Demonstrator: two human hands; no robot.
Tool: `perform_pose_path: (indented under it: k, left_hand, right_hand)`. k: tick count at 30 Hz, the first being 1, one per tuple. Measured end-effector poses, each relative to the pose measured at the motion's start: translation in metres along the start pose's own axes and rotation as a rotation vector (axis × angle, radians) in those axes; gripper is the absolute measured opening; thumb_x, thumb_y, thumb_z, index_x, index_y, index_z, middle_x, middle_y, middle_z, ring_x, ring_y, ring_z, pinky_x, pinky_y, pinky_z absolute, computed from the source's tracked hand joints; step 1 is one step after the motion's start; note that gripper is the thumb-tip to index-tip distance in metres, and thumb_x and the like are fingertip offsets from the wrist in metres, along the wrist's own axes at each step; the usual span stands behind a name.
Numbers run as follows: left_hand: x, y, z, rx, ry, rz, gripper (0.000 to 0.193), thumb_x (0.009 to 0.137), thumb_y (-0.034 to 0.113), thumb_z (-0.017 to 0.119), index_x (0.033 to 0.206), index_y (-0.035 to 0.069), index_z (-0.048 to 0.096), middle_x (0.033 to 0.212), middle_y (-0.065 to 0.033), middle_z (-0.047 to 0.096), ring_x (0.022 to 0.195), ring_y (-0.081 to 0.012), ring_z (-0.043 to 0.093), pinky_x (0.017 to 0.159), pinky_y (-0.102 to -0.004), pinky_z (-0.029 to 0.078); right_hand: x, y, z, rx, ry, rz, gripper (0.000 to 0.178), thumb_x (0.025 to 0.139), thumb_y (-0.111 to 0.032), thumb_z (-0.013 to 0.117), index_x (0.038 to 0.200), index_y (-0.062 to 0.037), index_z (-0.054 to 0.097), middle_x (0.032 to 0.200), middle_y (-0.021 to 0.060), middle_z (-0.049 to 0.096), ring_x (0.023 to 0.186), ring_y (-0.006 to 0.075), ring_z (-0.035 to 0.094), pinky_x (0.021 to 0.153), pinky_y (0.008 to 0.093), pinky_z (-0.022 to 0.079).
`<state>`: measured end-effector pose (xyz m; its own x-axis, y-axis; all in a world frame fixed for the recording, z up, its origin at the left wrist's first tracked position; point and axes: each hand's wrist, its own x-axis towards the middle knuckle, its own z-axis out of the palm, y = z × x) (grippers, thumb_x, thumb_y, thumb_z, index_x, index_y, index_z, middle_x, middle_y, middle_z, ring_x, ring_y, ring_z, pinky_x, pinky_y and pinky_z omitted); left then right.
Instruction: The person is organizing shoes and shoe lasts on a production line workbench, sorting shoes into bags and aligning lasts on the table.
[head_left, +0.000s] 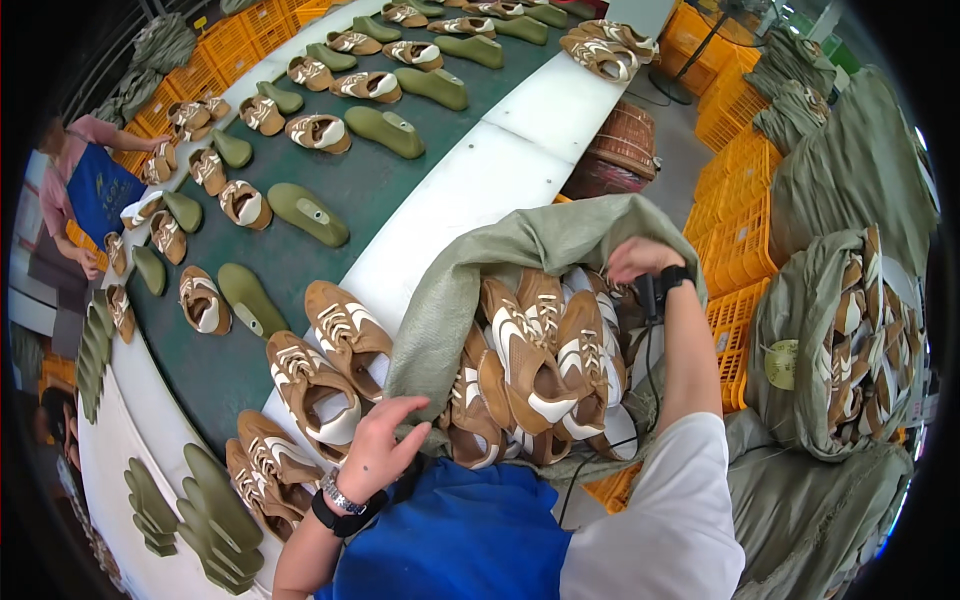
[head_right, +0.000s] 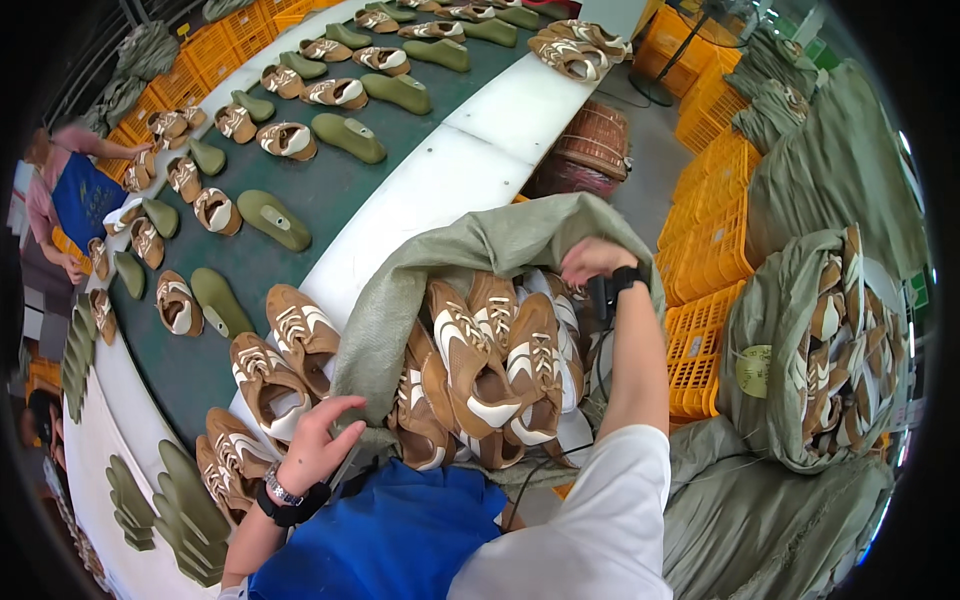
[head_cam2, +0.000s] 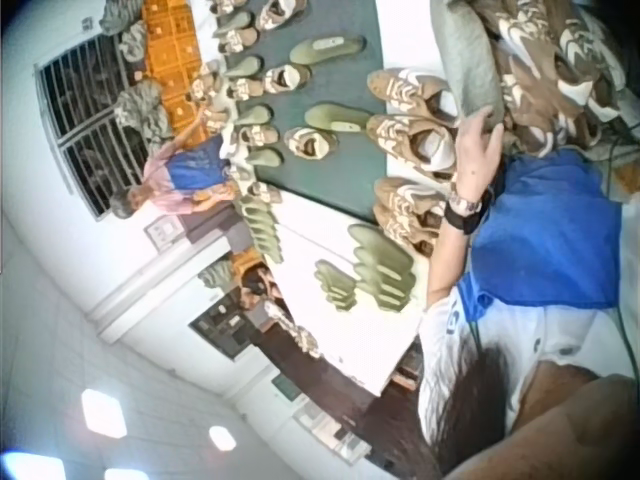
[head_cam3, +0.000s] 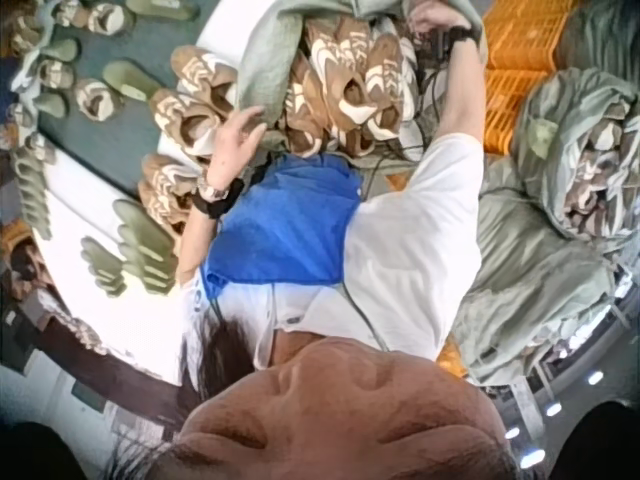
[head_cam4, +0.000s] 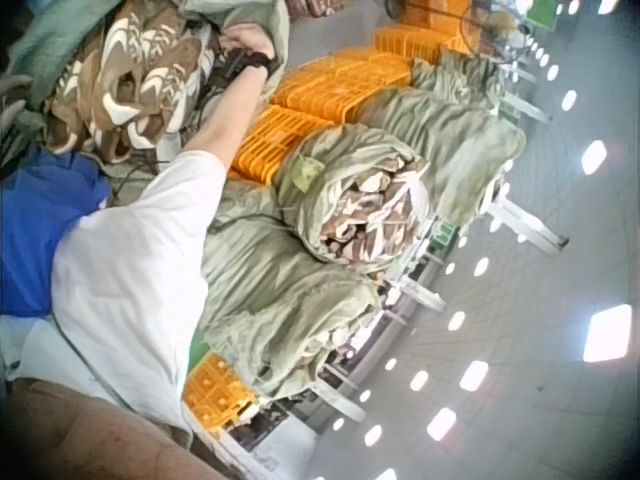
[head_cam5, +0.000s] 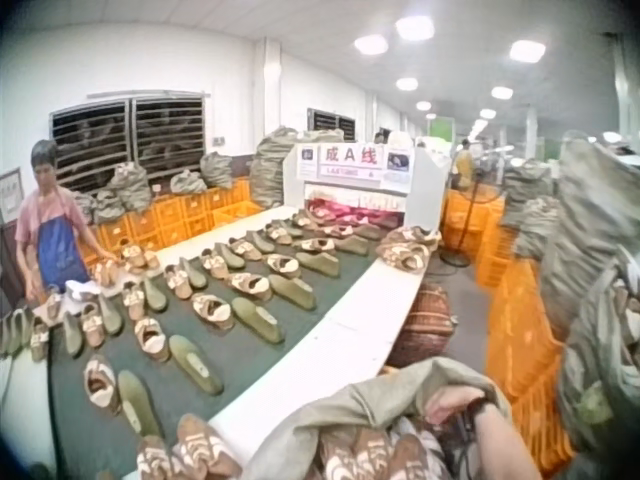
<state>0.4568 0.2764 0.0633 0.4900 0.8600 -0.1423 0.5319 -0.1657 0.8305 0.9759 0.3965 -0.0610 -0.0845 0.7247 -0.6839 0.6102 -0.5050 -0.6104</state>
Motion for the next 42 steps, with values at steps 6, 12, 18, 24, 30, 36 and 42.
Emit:
perform_pose_path:
  k: [6,12,18,24,30,36,42]
  left_hand:
    - [-0.007,-0.009,0.003,0.039,-0.029,0.061,0.029,0.078,0.011,0.064,0.106,0.004,0.059,0.1,-0.0144,0.063,0.095,-0.031,0.059,0.093,-0.0421,0.041]
    - [-0.008,-0.006,-0.002,0.087,-0.005,0.12,0.028,0.078,0.011,0.064,0.105,0.003,0.059,0.1,-0.0137,0.063,0.096,-0.0304,0.059,0.095,-0.0422,0.04]
    - [-0.011,-0.013,-0.002,0.007,-0.027,0.101,0.027,0.079,0.009,0.063,0.105,0.002,0.06,0.093,-0.0132,0.065,0.087,-0.0302,0.062,0.084,-0.0372,0.046]
    - [0.013,0.001,0.008,-0.134,-0.055,0.121,0.052,0.079,0.019,0.068,0.123,0.001,0.047,0.111,-0.0168,0.059,0.105,-0.0305,0.057,0.091,-0.0362,0.044]
    - [0.03,0.031,0.028,-0.391,0.102,0.216,0.094,0.076,0.028,0.074,0.141,-0.003,0.015,0.135,-0.0239,0.039,0.126,-0.0283,0.04,0.101,-0.0349,0.036]
    - [0.01,0.012,-0.029,-0.119,0.254,0.218,0.072,0.083,0.021,0.065,0.139,-0.001,0.025,0.114,-0.0244,0.056,0.106,-0.0319,0.057,0.088,-0.0358,0.044]
    - [-0.04,0.02,-0.072,0.138,0.1,0.201,0.058,0.087,0.021,0.059,0.136,0.003,0.036,0.101,-0.0232,0.062,0.092,-0.0321,0.062,0.078,-0.0355,0.048]
  right_hand:
    - [0.01,0.008,0.053,-0.414,0.77,0.062,0.084,0.068,-0.02,0.073,0.139,-0.0155,0.028,0.138,0.0186,0.037,0.126,0.0361,0.036,0.101,0.0403,0.035]
    - [0.054,0.079,0.047,-0.544,0.883,0.203,0.065,0.072,-0.019,0.06,0.133,-0.0059,0.04,0.118,0.0252,0.054,0.108,0.0398,0.052,0.094,0.0436,0.04]
    - [-0.079,-0.025,0.016,0.106,0.443,-0.051,0.048,0.077,-0.017,0.066,0.12,-0.0005,0.053,0.109,0.0083,0.061,0.099,0.0186,0.057,0.088,0.0312,0.045]
    - [-0.156,-0.102,0.076,0.734,0.01,-0.41,0.043,0.083,-0.007,0.061,0.123,0.0019,0.048,0.112,0.0076,0.061,0.096,0.0133,0.061,0.087,0.0278,0.048]
    - [-0.168,-0.187,0.207,1.189,0.098,-0.806,0.055,0.086,0.0,0.054,0.134,-0.0027,0.028,0.117,0.0115,0.056,0.11,0.0184,0.053,0.096,0.0337,0.042]
    - [-0.16,-0.213,0.2,1.03,0.04,-0.963,0.083,0.083,-0.007,0.059,0.145,-0.0051,0.005,0.134,0.0154,0.038,0.116,0.0232,0.047,0.099,0.0339,0.037]
    - [-0.171,-0.262,0.164,0.625,-0.074,-0.803,0.045,0.095,-0.025,0.047,0.133,-0.0014,0.042,0.123,0.011,0.055,0.111,0.0155,0.051,0.096,0.0276,0.039]
